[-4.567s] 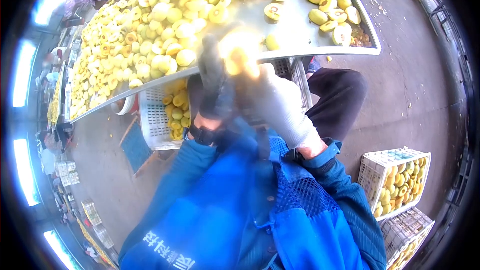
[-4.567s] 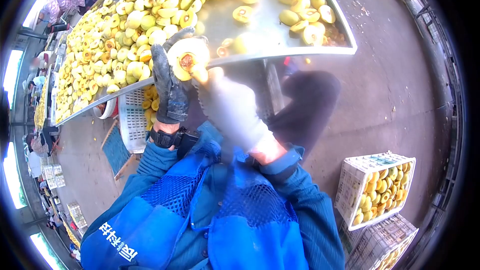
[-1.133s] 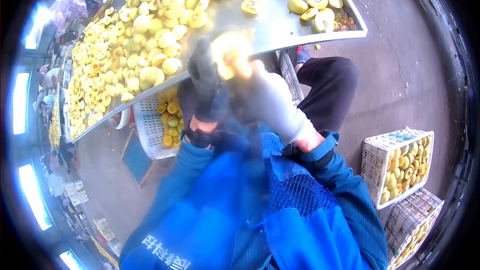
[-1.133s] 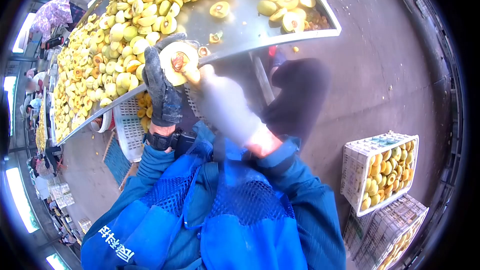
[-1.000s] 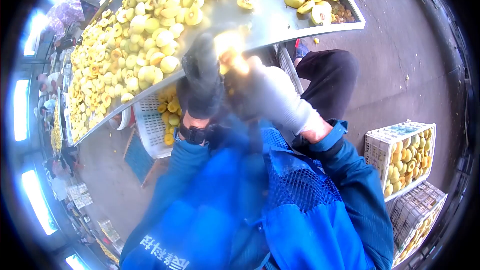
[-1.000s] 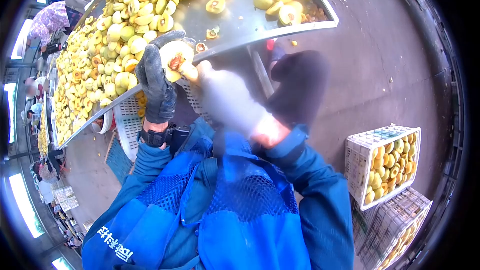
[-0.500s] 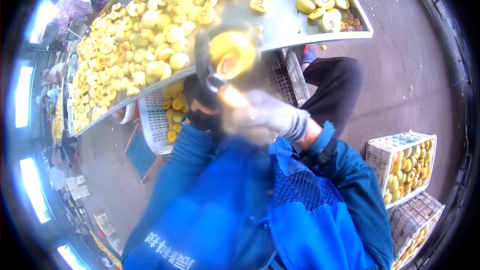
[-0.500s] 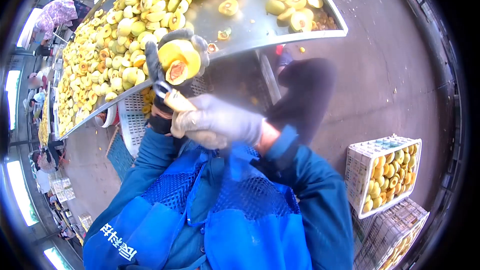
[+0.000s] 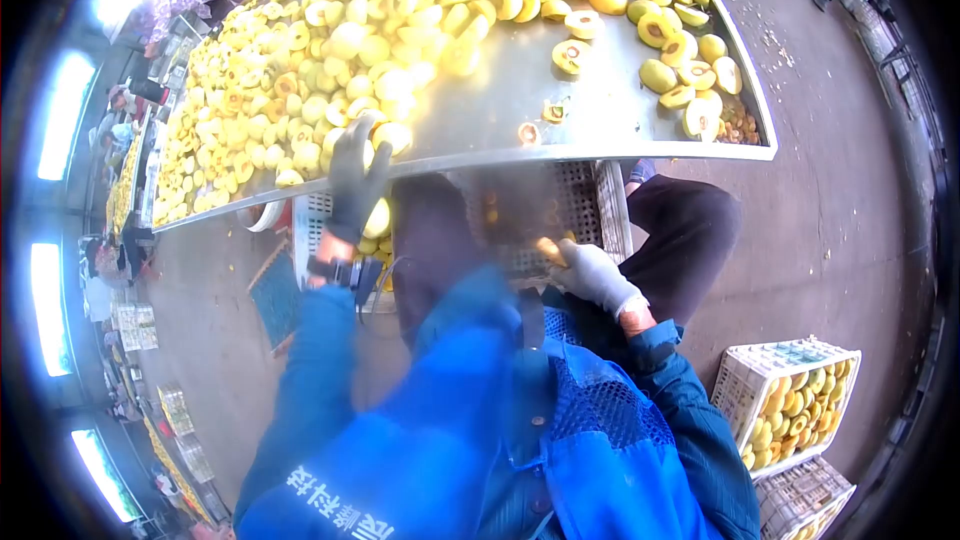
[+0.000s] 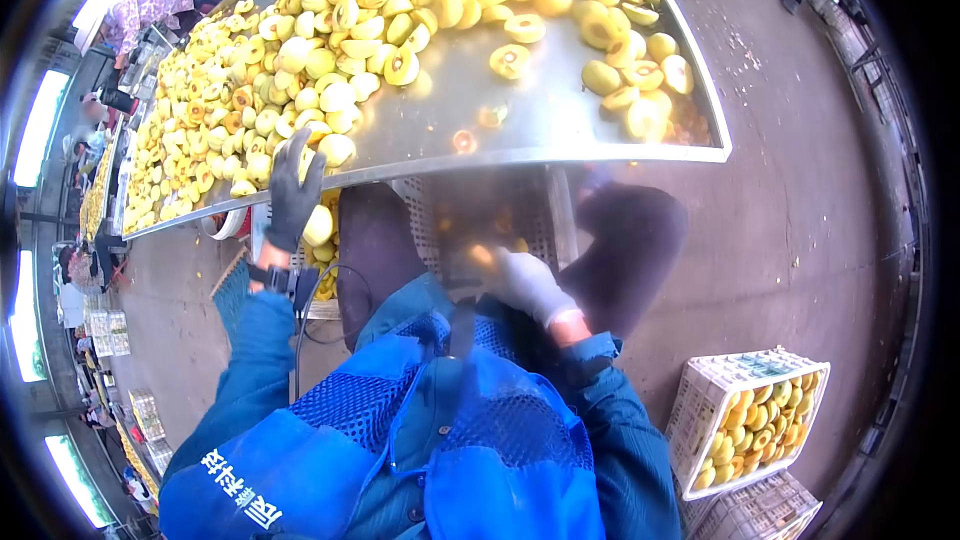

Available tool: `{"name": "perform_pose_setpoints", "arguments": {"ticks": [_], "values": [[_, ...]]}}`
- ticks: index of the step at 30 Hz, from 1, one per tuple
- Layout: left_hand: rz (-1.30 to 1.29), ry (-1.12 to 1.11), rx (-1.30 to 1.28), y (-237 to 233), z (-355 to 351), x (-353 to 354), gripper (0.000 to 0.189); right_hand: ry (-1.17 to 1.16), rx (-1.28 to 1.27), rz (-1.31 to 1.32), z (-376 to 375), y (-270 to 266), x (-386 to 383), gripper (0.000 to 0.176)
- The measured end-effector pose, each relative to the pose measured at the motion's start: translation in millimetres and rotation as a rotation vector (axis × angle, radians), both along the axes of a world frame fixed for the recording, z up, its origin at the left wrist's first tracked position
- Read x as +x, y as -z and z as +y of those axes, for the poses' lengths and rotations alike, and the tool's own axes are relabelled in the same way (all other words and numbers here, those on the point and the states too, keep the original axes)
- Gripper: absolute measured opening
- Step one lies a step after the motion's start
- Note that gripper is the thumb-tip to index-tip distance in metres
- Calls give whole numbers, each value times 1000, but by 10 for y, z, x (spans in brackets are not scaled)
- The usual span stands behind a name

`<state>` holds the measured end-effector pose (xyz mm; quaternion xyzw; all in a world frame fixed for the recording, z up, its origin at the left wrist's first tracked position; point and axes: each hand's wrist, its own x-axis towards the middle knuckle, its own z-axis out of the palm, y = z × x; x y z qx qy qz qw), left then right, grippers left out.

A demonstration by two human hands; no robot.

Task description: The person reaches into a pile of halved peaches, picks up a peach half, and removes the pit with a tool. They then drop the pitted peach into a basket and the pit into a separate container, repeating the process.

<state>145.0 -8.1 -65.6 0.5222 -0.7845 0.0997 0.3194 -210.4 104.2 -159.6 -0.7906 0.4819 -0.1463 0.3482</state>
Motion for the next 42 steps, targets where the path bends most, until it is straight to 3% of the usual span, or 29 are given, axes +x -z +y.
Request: {"name": "perform_pose_setpoints", "arguments": {"ticks": [1,5,7,9,13,15,17,19,20,21,22,23,24,27,28,30,31,32,33,34,36,37,38,41,42], "values": [[23,45,-3,-63,-187,-111,42,-11,-126,-50,9,120,-6,29],[-55,352,26,7,-1106,-800,39,138,62,-79,-10,140,-11,28],[117,535,273,-146,-1305,-1403,42,164,133,-100,-23,146,-25,29],[-297,350,299,-71,-1558,-1885,47,147,144,-102,-56,83,-47,34],[174,403,647,646,-2034,-2261,55,193,180,-160,-47,173,-122,41],[181,501,633,771,-2116,-2368,59,250,194,-196,-69,119,-125,43],[289,523,742,705,-1989,-2322,61,327,196,-238,-161,-133,-143,50],[458,554,881,467,-1745,-2233,61,527,36,-606,-264,-19,-154,45],[572,574,971,243,-1548,-2195,60,656,-11,-733,-396,-89,-129,37],[689,587,1061,67,-1336,-2154,60,718,156,-886,-511,-392,-197,20],[662,589,1018,-55,-1125,-2108,59,814,270,-1055,-614,-748,-186,17],[635,590,970,-166,-919,-2054,58,850,151,-1066,-714,-799,-149,17],[610,589,920,-226,-732,-1995,57,819,233,-1122,-759,-963,-115,18],[489,581,432,-241,-247,-1915,55,679,369,-1193,-729,-1108,68,20],[1053,544,750,-303,-66,-1970,52,623,398,-1201,-701,-1115,155,21],[1493,441,770,-269,57,-1927,40,581,394,-1148,-661,-1199,344,26],[1317,378,669,-157,104,-1872,43,566,387,-1121,-636,-1237,407,29],[1137,292,564,-45,148,-1817,45,597,227,-998,-585,-1118,466,33],[970,194,460,-33,197,-1792,48,531,-89,-730,-561,-1069,492,35],[1098,267,543,-192,260,-1772,52,455,-392,-450,-536,-1035,489,37],[803,146,471,48,271,-1631,60,381,-661,44,-379,-1115,518,43],[661,83,429,133,278,-1572,64,368,-575,64,-353,-1083,524,43],[677,106,422,189,269,-1553,64,354,-491,82,-342,-1007,535,43],[733,169,313,-202,360,-1728,44,334,-539,56,-328,-910,538,33],[946,264,384,-335,375,-1788,39,325,-622,77,-324,-984,529,32]]}}
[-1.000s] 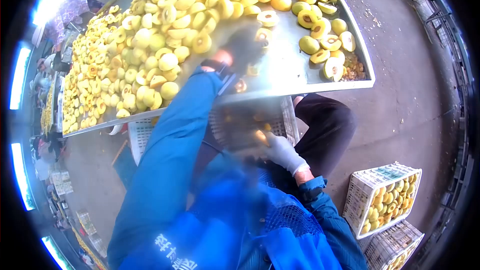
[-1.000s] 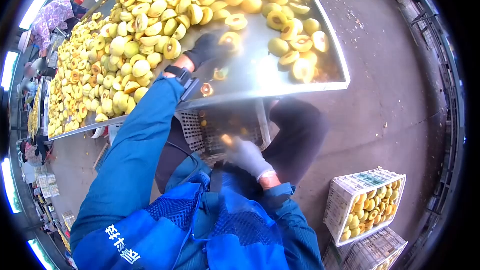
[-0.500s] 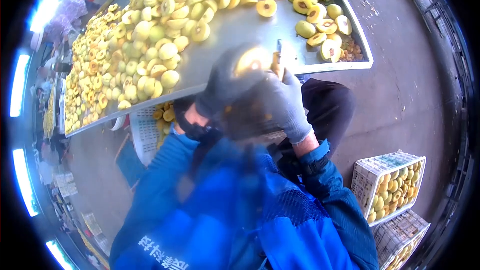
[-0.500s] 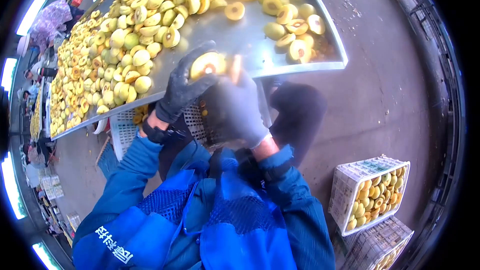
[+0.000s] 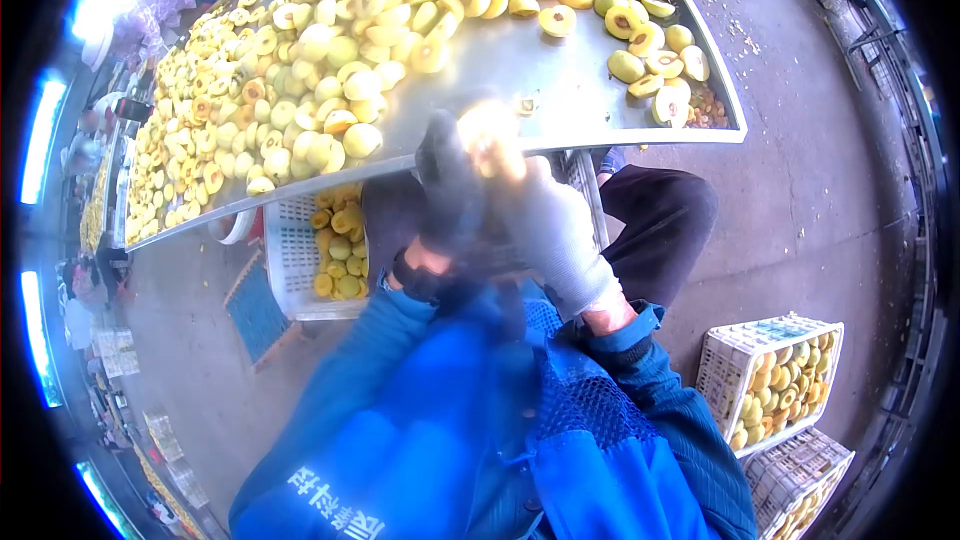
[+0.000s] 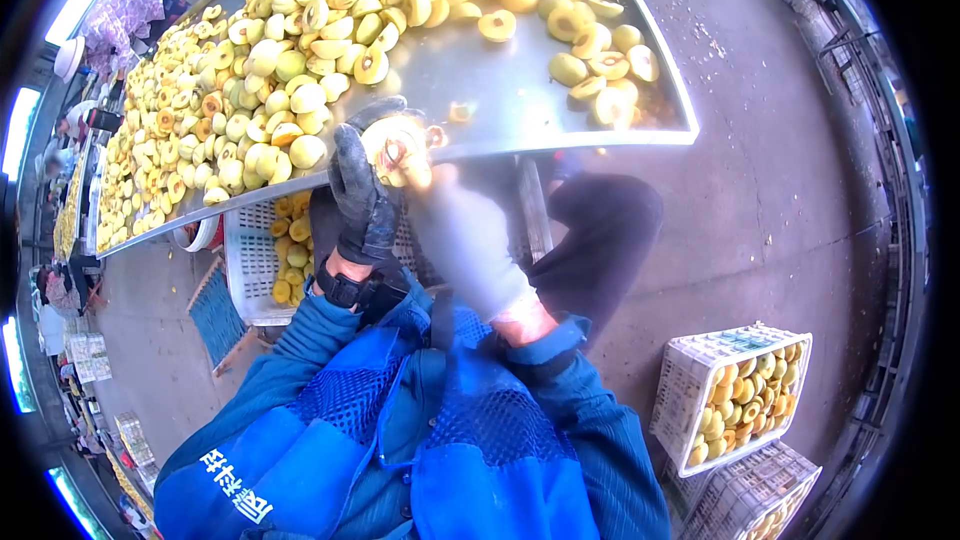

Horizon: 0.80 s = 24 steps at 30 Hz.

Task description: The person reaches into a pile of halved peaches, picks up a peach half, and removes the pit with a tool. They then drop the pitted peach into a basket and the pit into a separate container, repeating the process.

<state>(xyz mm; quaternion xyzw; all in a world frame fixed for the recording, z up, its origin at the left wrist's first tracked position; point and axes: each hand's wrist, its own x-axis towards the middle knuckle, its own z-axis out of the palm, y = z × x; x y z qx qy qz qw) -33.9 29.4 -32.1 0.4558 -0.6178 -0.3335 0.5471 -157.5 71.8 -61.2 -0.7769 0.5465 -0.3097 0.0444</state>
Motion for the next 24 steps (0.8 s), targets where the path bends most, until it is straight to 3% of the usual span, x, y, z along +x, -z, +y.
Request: {"name": "perform_pose_setpoints", "arguments": {"ticks": [2,9,11,13,14,17,19,21,23,24], "values": [[187,71,16,-57,4,-76,31,4,-79,73,9,-32,-17,33],[140,228,39,-156,1,-28,26,-41,8,259,104,131,-93,37],[116,297,58,-207,-18,22,27,-146,279,-190,167,-120,-158,32],[89,338,60,-235,-46,53,27,-356,864,-1185,248,-436,-206,28],[78,352,60,-241,-55,60,28,-372,910,-1186,233,-534,-235,25],[27,411,59,-264,-119,86,28,-269,611,-632,193,-457,-328,27],[-29,462,55,-274,-142,132,29,-305,639,-514,227,-557,-385,28],[-108,516,32,-286,-169,196,29,-432,690,-689,258,-643,-409,28],[-212,567,-20,-275,-147,266,30,-650,751,-1161,321,-692,-402,29],[-278,589,-59,-262,-138,304,30,-622,764,-1057,321,-806,-452,33]]}}
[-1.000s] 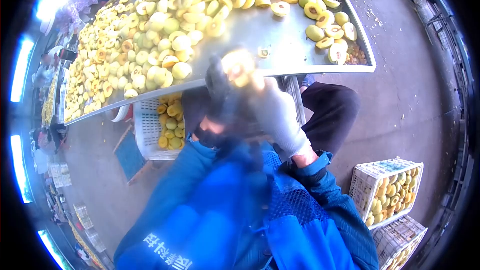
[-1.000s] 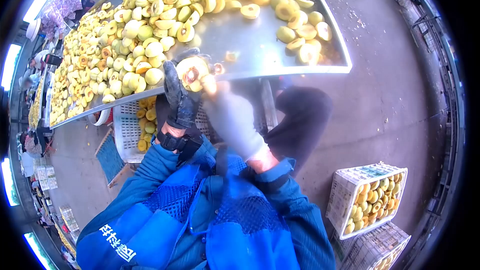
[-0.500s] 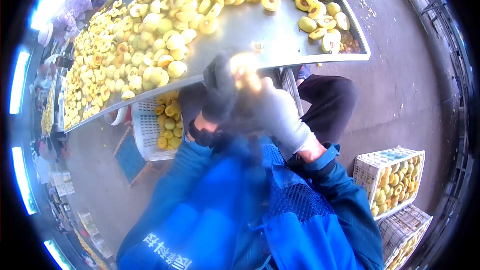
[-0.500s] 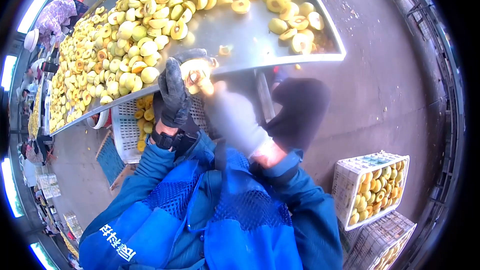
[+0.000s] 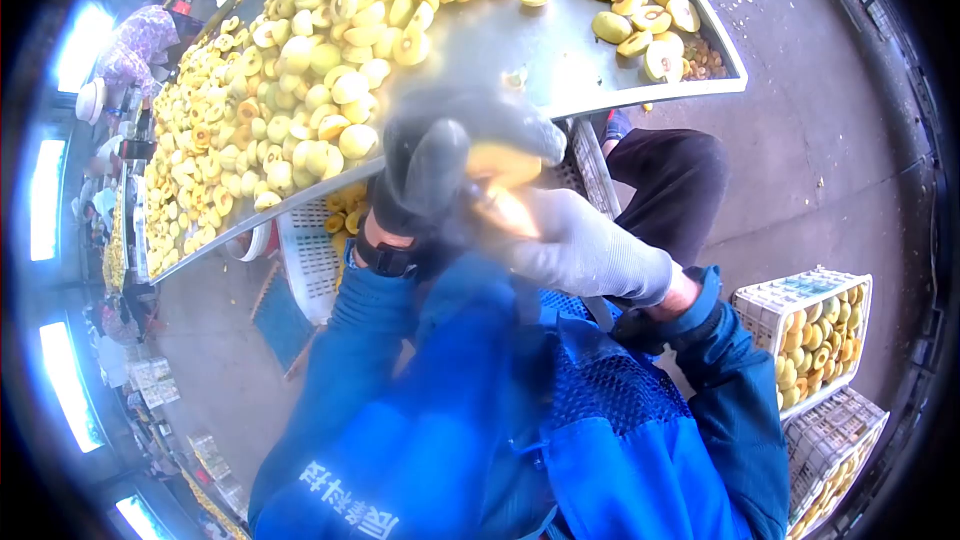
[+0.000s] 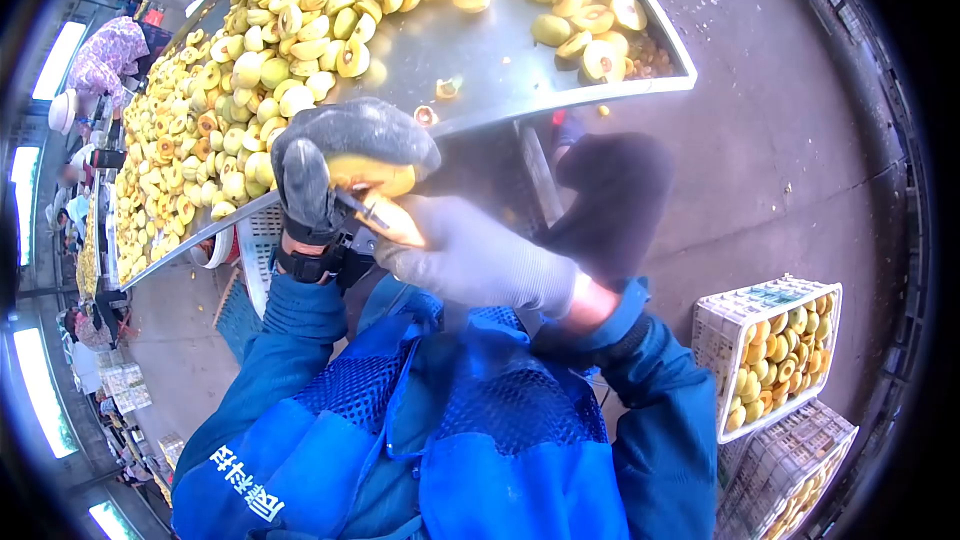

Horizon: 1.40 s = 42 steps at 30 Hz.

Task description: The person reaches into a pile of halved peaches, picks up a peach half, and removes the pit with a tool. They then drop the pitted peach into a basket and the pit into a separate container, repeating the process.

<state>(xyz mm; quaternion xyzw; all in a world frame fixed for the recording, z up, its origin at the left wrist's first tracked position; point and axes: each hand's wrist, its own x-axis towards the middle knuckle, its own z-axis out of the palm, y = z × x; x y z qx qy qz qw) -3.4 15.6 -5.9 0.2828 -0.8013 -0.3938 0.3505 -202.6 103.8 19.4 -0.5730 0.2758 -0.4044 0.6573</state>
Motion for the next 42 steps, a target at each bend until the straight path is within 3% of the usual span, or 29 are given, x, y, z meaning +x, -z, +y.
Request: {"name": "perform_pose_setpoints", "arguments": {"ticks": [3,6,8,9,11,14,15,17,20,21,24,25,27,31,33,34,38,41,42], "values": [[-206,152,-168,16,28,151,31,-71,-407,538,-105,124,-172,41],[-333,127,-231,193,52,343,32,-50,-505,192,-168,164,-117,39],[-284,-45,-171,408,106,394,33,-74,-360,111,-163,254,24,35],[-215,-166,-119,518,147,397,33,30,-287,196,-173,278,153,35],[-14,-391,37,685,224,327,34,298,-559,509,-258,663,360,28],[258,-607,239,787,255,290,35,110,-634,1030,-373,1290,392,33],[323,-656,285,804,252,324,35,-38,-578,1214,-333,1106,319,44],[384,-732,324,809,262,491,36,-44,-498,1162,-316,1500,227,49],[308,-881,286,798,292,1018,37,3,-518,1096,-225,1817,71,17],[208,-939,229,807,295,1226,38,201,-545,945,-156,1933,19,19],[-270,-1041,-101,713,263,1776,39,164,-364,936,-108,1907,-81,26],[-389,-1008,-269,573,219,1811,37,152,-350,922,-118,1805,-99,28],[-378,-886,-462,357,-57,1574,38,95,-289,1016,-149,1771,-77,31],[-248,-524,-603,340,-1025,592,34,224,-429,912,-150,1928,-88,29],[-215,-444,-594,570,-1597,70,36,217,-472,1048,-131,2219,-81,29],[-275,-396,-616,625,-1842,-173,39,159,-292,1042,-160,1959,-116,16],[-370,-369,-486,1006,-2635,-1001,47,221,-174,915,-154,2138,-159,19],[-535,-306,-418,1206,-2816,-1268,50,215,-122,966,-196,2110,-169,19],[-592,-279,-379,1287,-2845,-1359,51,276,-151,873,-169,2208,-173,19]]}}
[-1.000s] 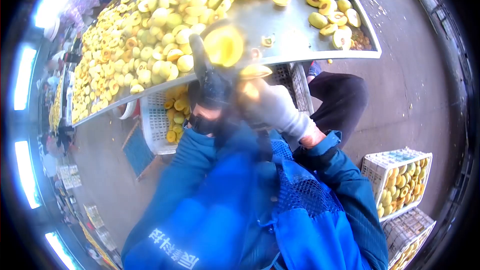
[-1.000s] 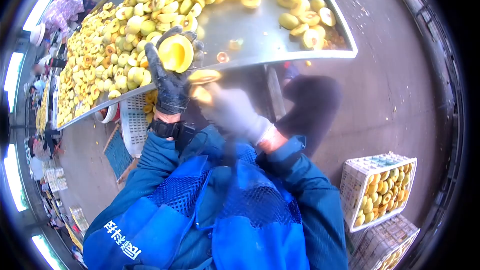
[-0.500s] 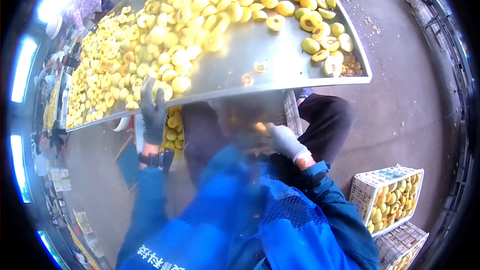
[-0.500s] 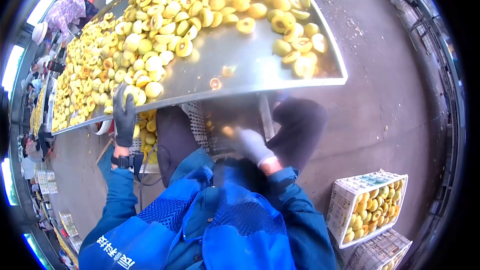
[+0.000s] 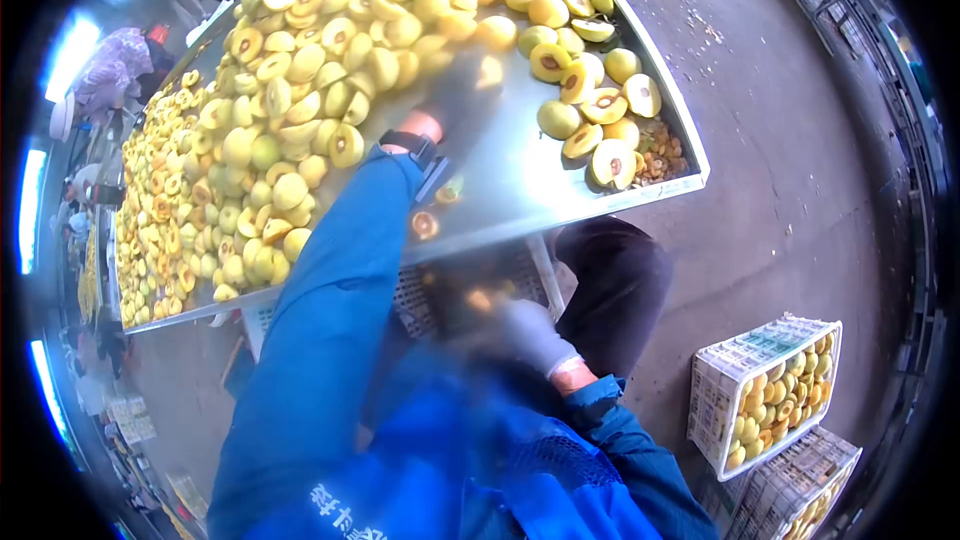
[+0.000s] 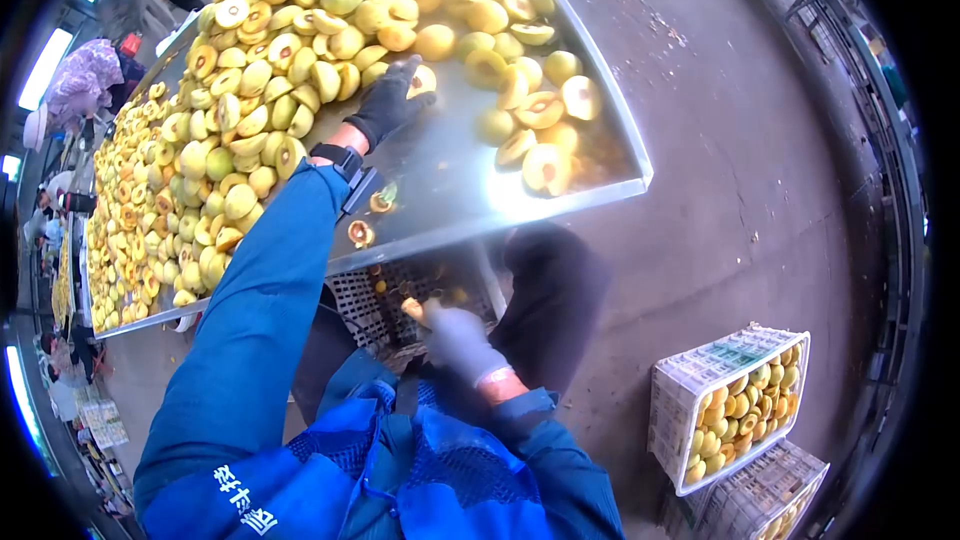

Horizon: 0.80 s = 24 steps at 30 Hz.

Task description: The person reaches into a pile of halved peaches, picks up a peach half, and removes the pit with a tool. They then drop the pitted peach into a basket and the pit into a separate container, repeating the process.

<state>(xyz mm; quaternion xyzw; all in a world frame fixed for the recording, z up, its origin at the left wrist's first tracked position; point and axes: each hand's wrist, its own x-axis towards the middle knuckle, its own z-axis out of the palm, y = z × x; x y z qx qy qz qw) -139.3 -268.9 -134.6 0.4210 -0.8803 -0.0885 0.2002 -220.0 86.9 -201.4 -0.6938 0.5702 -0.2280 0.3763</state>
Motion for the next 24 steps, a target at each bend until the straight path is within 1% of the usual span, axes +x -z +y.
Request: {"name": "perform_pose_setpoints", "arguments": {"ticks": [3,4,5,6,7,8,11,13,15,17,19,20,21,24], "values": [[-228,170,-533,-264,184,-328,50,-5,128,14,-84,-269,-55,19],[-188,265,-470,-230,262,-476,45,33,29,-26,-78,-164,-1,21],[-150,359,-401,-201,344,-625,39,38,48,-36,-66,-76,20,22],[-7,433,-254,42,353,-713,37,41,69,-44,-78,-122,29,22],[138,502,-102,120,403,-789,35,44,92,-52,-74,-174,22,23],[11,450,-36,171,405,-838,31,27,101,-52,-83,-225,6,24],[-55,587,45,195,306,-710,41,36,10,-41,-73,-126,28,24],[-205,500,76,22,478,-443,48,32,22,-29,-54,-51,63,24],[-226,531,-56,84,605,31,60,11,6,-8,-54,43,86,24],[-243,498,-87,14,789,395,58,-35,-30,18,-33,120,87,24],[-207,394,100,-104,940,663,56,-59,16,41,-49,-30,37,25],[-183,337,183,-185,993,777,55,-49,-46,2,-63,-106,16,25],[63,254,389,-308,1083,872,53,-35,-108,-40,-61,-154,2,25],[829,-11,968,-822,1595,1081,47,136,-69,-347,-86,-510,-18,34]]}}
